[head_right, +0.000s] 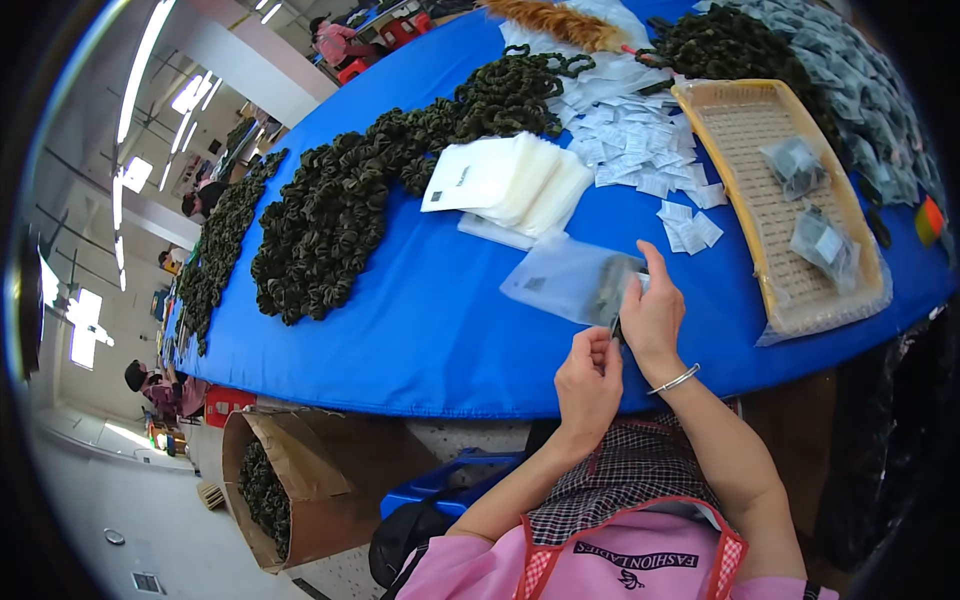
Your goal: The person packs dark green fabric hair scrunchies into small clear plastic bags. They pick up a scrunchie, place it inside a bag, and then move the packaged item to a yellow tray on the table. The process is repeated continuously with multiple items.
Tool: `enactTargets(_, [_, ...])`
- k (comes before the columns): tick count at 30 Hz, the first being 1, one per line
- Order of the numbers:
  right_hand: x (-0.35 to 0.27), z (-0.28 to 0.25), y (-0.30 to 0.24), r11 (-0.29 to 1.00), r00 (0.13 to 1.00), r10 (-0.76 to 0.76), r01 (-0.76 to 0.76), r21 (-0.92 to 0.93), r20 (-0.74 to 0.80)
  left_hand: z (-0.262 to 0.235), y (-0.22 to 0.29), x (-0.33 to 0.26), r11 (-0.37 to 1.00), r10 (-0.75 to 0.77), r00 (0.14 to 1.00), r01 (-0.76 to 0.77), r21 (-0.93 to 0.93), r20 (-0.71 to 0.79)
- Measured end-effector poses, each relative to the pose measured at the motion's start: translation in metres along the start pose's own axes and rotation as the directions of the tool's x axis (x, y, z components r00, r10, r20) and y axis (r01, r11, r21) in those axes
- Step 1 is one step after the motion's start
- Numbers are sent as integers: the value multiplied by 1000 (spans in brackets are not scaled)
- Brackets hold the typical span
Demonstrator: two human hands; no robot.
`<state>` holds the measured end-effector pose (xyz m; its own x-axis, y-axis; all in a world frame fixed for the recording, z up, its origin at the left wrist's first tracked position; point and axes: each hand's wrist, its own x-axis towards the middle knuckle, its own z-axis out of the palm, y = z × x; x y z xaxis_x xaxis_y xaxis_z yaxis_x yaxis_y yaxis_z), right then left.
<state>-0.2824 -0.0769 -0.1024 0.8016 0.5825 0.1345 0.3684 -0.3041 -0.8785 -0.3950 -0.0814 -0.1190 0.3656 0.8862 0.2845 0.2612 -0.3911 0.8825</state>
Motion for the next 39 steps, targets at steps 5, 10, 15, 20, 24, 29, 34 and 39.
enactTargets(5, [1,20,-1,673,909,387,-391,628,151,-11,-2,4,953,-285,937,299,-42,202])
enactTargets(10, [-14,7,7,915,979,9,-91,394,206,-18,-12,11,804,-309,861,464,-373,404])
enactTargets(15, [-12,9,-23,678,858,410,-514,526,310,-15,1,0,686,-275,776,572,-450,567])
enactTargets(20, [-23,0,10,866,970,-60,-67,496,236,-30,3,15,696,-281,722,607,-383,632])
enactTargets(24, [-25,-9,6,967,957,-244,252,-34,155,-34,-2,21,685,-262,625,657,-314,735])
enactTargets(29, [-31,-9,-6,988,963,-149,154,-5,224,-55,-4,28,739,-307,608,637,-219,732])
enactTargets(34, [-37,-44,-38,584,688,-723,652,-483,56,-73,-9,32,802,-331,596,587,-115,732])
enactTargets(39, [-20,-16,7,627,712,-658,698,-347,243,-80,-16,41,833,-309,529,552,-44,790])
